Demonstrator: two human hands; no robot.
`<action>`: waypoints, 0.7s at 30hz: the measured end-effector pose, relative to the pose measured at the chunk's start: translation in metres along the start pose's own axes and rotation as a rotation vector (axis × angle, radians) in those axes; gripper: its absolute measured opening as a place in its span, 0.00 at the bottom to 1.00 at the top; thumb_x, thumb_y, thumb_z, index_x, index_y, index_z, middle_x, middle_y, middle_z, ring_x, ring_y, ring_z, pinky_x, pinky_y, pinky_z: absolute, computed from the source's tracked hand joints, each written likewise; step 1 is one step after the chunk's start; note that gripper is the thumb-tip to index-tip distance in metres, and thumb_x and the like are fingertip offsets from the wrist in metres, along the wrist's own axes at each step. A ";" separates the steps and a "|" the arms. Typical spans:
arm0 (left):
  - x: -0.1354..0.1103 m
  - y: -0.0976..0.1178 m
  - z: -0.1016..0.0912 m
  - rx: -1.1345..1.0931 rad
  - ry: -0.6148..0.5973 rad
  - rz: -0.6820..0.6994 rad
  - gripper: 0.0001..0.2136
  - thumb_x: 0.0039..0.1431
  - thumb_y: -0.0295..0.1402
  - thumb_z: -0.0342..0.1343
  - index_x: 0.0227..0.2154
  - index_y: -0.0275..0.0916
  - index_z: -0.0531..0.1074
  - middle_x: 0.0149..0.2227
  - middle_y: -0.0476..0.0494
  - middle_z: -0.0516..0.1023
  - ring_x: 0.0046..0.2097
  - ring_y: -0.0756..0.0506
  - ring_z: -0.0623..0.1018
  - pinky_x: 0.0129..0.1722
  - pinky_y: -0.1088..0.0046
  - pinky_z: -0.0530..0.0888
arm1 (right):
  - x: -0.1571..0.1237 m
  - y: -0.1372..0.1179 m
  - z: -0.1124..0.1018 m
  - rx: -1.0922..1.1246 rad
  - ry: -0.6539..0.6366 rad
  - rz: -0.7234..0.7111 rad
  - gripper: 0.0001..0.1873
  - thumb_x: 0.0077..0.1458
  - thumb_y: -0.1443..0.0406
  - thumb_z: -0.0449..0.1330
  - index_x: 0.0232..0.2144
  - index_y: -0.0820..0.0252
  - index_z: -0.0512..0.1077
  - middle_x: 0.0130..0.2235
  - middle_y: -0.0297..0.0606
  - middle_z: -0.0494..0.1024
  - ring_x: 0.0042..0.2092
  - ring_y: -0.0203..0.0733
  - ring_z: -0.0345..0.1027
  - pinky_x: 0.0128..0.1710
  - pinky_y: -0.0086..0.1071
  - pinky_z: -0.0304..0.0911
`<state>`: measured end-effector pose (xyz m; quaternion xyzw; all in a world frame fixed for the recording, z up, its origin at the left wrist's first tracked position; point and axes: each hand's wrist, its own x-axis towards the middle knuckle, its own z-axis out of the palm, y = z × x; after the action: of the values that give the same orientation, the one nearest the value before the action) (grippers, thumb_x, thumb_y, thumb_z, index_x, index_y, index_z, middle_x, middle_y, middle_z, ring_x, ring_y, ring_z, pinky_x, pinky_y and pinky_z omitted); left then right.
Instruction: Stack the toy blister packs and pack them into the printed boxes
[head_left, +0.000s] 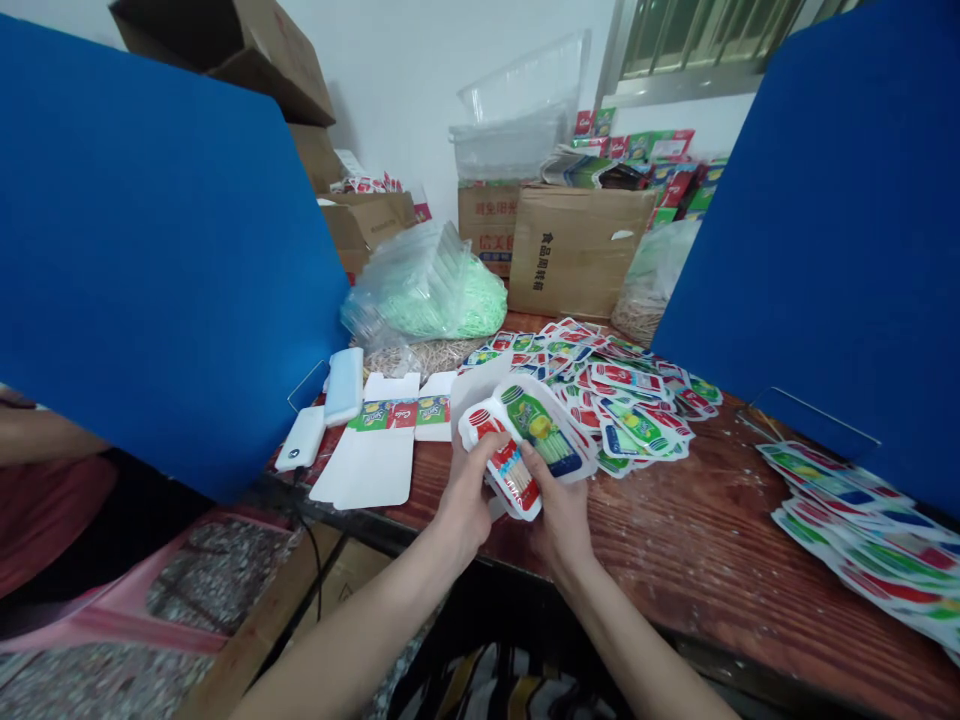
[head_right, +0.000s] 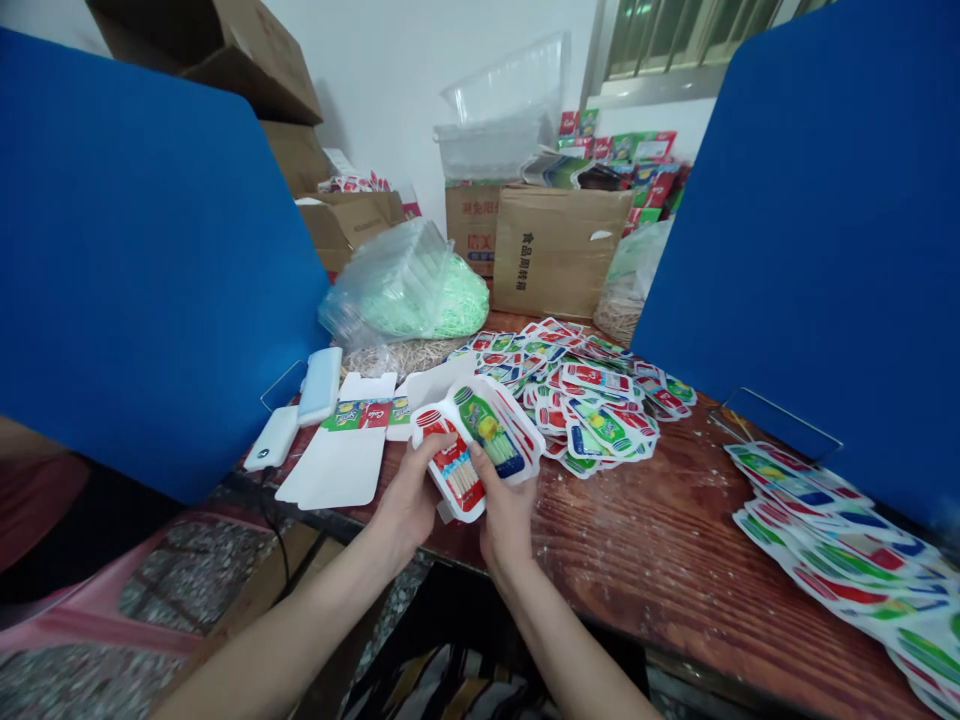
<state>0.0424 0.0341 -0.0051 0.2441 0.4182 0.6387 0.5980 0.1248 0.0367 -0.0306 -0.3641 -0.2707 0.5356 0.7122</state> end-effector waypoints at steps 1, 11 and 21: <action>0.000 0.001 0.000 -0.013 0.007 0.019 0.29 0.49 0.36 0.64 0.54 0.45 0.62 0.44 0.44 0.78 0.39 0.44 0.80 0.38 0.68 0.77 | 0.001 0.001 -0.001 -0.012 -0.002 0.004 0.40 0.45 0.64 0.69 0.59 0.57 0.61 0.55 0.42 0.72 0.53 0.48 0.70 0.54 0.45 0.66; 0.030 0.030 -0.012 0.120 0.131 -0.058 0.29 0.41 0.28 0.67 0.49 0.42 0.66 0.36 0.45 0.81 0.32 0.44 0.81 0.35 0.65 0.79 | 0.042 -0.029 -0.017 -0.129 -0.139 0.281 0.33 0.47 0.54 0.65 0.54 0.52 0.64 0.40 0.32 0.78 0.37 0.39 0.72 0.32 0.30 0.70; 0.069 0.033 -0.023 0.209 0.151 -0.422 0.12 0.42 0.20 0.59 0.33 0.34 0.72 0.27 0.43 0.81 0.27 0.43 0.80 0.34 0.63 0.80 | 0.085 -0.035 -0.010 -0.772 -0.565 0.339 0.32 0.49 0.60 0.61 0.56 0.57 0.61 0.45 0.37 0.76 0.38 0.39 0.71 0.37 0.31 0.68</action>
<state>-0.0066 0.0980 -0.0029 0.1636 0.5671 0.4695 0.6566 0.1765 0.1105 -0.0086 -0.4806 -0.5683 0.5820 0.3277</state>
